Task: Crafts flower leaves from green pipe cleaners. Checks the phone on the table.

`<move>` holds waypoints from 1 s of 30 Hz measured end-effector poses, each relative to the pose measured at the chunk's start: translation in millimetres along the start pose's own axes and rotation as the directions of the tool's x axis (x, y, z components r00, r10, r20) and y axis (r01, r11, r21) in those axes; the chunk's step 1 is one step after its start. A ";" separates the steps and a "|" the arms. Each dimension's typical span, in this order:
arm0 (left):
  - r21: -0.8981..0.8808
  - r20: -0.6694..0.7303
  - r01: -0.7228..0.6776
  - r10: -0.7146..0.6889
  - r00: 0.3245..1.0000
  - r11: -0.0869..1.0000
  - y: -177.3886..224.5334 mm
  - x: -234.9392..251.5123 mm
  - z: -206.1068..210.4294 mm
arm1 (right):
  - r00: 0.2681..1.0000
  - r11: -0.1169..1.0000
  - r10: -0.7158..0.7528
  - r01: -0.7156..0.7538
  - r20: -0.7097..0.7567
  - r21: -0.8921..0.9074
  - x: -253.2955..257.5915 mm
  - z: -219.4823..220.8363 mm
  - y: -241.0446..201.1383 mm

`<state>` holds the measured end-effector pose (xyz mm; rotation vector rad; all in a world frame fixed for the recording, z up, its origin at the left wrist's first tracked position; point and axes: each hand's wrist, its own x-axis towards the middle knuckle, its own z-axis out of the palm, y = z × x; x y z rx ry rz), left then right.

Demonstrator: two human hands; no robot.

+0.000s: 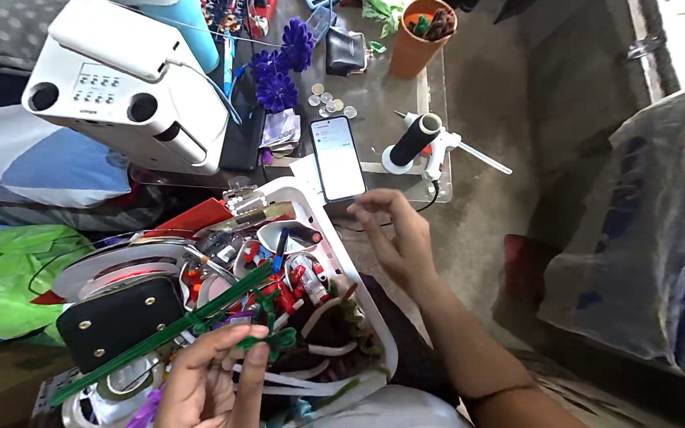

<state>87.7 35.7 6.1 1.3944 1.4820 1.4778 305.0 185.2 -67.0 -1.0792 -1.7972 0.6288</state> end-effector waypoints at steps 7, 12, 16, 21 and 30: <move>-0.037 0.006 0.027 -0.027 1.000 0.999 -2.5 4.0 2.8 | 0.995 0.980 0.093 -0.087 0.021 -0.176 3.3 0.4 49.3; -0.029 -0.003 0.034 -0.034 0.999 0.999 -2.4 6.8 5.4 | 0.998 0.982 0.024 -0.012 0.063 -0.190 2.7 12.0 53.2; -0.035 0.004 0.044 -0.044 0.999 0.998 -3.4 8.8 5.1 | 0.995 0.959 0.026 0.003 0.099 -0.284 0.6 19.6 59.0; -0.052 0.022 0.062 -0.061 0.998 0.997 -4.8 9.2 4.5 | 0.994 0.959 -0.007 0.038 0.110 -0.282 3.2 23.5 57.0; -0.050 0.018 0.052 -0.051 0.999 0.997 -4.0 8.6 2.4 | 0.994 0.961 0.007 0.023 0.105 -0.275 7.7 30.6 56.5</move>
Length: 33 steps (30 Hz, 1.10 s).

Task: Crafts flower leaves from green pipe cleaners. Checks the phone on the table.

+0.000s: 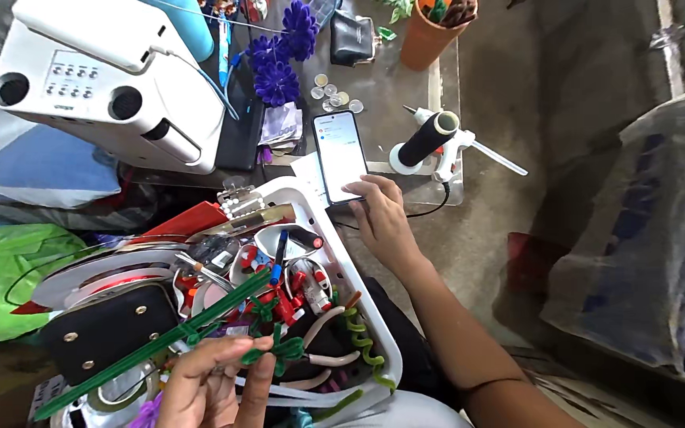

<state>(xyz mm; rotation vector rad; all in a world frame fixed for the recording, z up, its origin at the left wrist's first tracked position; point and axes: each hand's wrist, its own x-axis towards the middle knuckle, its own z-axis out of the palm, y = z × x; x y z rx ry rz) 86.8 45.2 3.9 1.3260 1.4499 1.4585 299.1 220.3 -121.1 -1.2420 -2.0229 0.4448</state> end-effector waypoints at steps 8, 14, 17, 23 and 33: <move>-0.010 0.020 0.004 -0.004 1.000 1.000 0.4 0.0 0.6 | 1.000 1.000 0.022 -0.022 0.019 -0.003 3.1 1.7 -0.6; -0.016 0.006 -0.003 0.003 1.000 1.000 0.8 -0.6 -0.1 | 0.999 0.999 0.043 -0.042 0.020 -0.011 6.7 1.9 -3.0; -0.014 0.008 -0.003 0.003 1.000 1.000 0.1 -0.8 -0.4 | 0.996 0.996 0.084 -0.084 -0.025 -0.033 5.7 0.8 -0.1; -0.026 0.019 0.007 -0.007 1.000 1.000 -0.5 0.9 2.2 | 0.997 0.998 0.060 -0.059 0.045 -0.018 12.2 4.8 -2.4; 0.012 0.055 0.058 -0.058 0.997 0.998 -2.6 0.9 2.9 | 0.995 0.927 -0.049 0.079 -0.091 0.366 -0.7 -40.5 -56.5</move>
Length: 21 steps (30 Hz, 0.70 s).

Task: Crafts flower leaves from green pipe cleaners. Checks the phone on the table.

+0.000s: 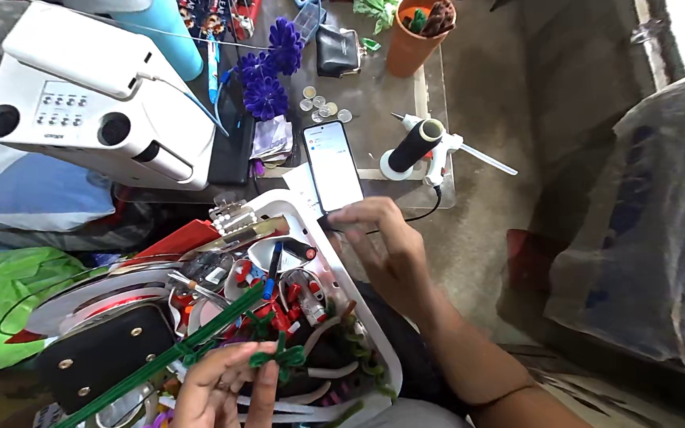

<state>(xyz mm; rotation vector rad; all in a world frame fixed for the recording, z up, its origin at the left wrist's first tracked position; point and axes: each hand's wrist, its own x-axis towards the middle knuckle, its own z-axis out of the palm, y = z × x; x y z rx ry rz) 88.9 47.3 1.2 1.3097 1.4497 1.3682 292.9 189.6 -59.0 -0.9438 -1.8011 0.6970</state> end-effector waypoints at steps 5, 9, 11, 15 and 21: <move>0.039 0.020 -0.038 0.037 0.999 0.999 0.8 2.2 5.6 | 0.957 0.925 -0.197 0.109 0.214 0.365 -14.8 -2.5 -49.9; 0.083 0.010 -0.072 0.071 0.997 0.994 -0.1 -0.1 7.0 | 0.950 0.830 -0.197 0.032 0.240 0.556 -22.3 9.5 -54.7; 0.055 0.017 -0.049 0.048 0.999 0.997 1.1 -1.4 6.4 | 0.951 0.768 -0.160 -0.049 0.266 0.639 -23.4 11.5 -52.4; -0.078 0.049 0.003 0.001 0.999 0.997 2.4 -1.8 3.8 | 0.950 0.778 -0.157 -0.049 0.269 0.626 -21.8 16.0 -50.3; -0.259 0.109 0.111 -0.085 0.990 0.960 4.6 -4.4 3.3 | 0.947 0.800 -0.197 0.006 0.255 0.599 -24.5 21.0 -53.0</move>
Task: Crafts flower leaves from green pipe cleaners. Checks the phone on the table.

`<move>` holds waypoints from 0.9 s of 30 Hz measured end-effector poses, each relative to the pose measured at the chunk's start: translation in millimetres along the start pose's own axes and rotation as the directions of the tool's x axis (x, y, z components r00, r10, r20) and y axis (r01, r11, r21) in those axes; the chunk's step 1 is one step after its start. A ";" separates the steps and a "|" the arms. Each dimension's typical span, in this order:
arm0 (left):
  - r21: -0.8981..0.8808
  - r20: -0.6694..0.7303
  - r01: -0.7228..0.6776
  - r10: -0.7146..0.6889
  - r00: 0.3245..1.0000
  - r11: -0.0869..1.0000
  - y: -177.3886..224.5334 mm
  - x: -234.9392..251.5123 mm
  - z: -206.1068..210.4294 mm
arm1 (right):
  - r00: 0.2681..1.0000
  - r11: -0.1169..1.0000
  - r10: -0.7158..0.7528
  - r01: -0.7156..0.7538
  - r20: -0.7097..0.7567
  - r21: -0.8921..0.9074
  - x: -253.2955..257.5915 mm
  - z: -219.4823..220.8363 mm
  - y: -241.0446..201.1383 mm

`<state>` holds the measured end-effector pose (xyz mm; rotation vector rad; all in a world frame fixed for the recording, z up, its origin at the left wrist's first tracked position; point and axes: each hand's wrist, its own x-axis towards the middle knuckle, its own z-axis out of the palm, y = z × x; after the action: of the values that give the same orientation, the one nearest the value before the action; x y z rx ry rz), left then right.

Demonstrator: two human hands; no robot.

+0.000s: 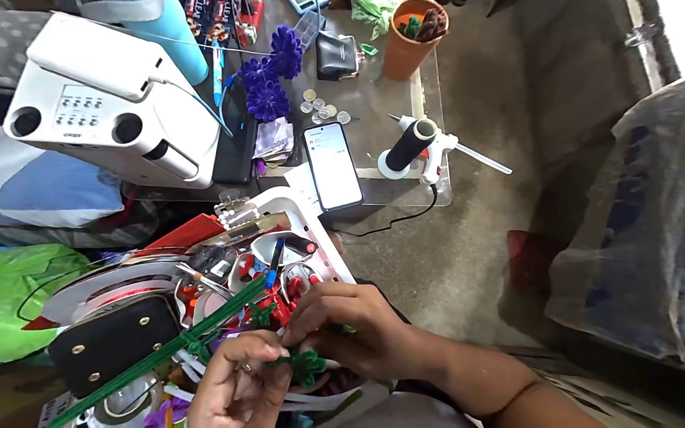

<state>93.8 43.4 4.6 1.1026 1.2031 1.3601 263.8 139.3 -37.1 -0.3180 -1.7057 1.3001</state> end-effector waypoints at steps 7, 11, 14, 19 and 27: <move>-0.045 0.020 -0.018 0.019 1.000 0.999 -2.4 -0.4 -2.1 | 0.990 0.986 0.099 -0.111 0.096 0.123 -1.7 -3.0 2.5; -0.062 0.060 -0.017 0.021 0.998 0.998 -1.1 -1.6 -2.7 | 0.954 0.886 0.194 -0.270 0.228 0.377 -6.2 -4.8 4.8; -0.043 0.141 0.021 -0.014 0.990 0.999 0.9 -3.8 -5.9 | 0.892 0.722 0.259 -0.433 0.370 0.540 -10.4 -6.9 5.1; 0.031 0.223 0.010 -0.017 0.975 0.999 4.1 -6.9 -10.7 | 0.819 0.609 0.294 -0.558 0.493 0.564 -12.9 -8.6 1.9; 0.381 0.084 -0.021 -0.012 0.996 0.924 5.3 -13.7 -8.8 | 0.894 0.878 0.322 -0.405 0.311 0.255 -12.5 -9.7 -5.1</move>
<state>86.2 28.6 8.6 1.4204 1.4408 1.0931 279.7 134.8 -39.1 -0.3032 -1.6643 1.9441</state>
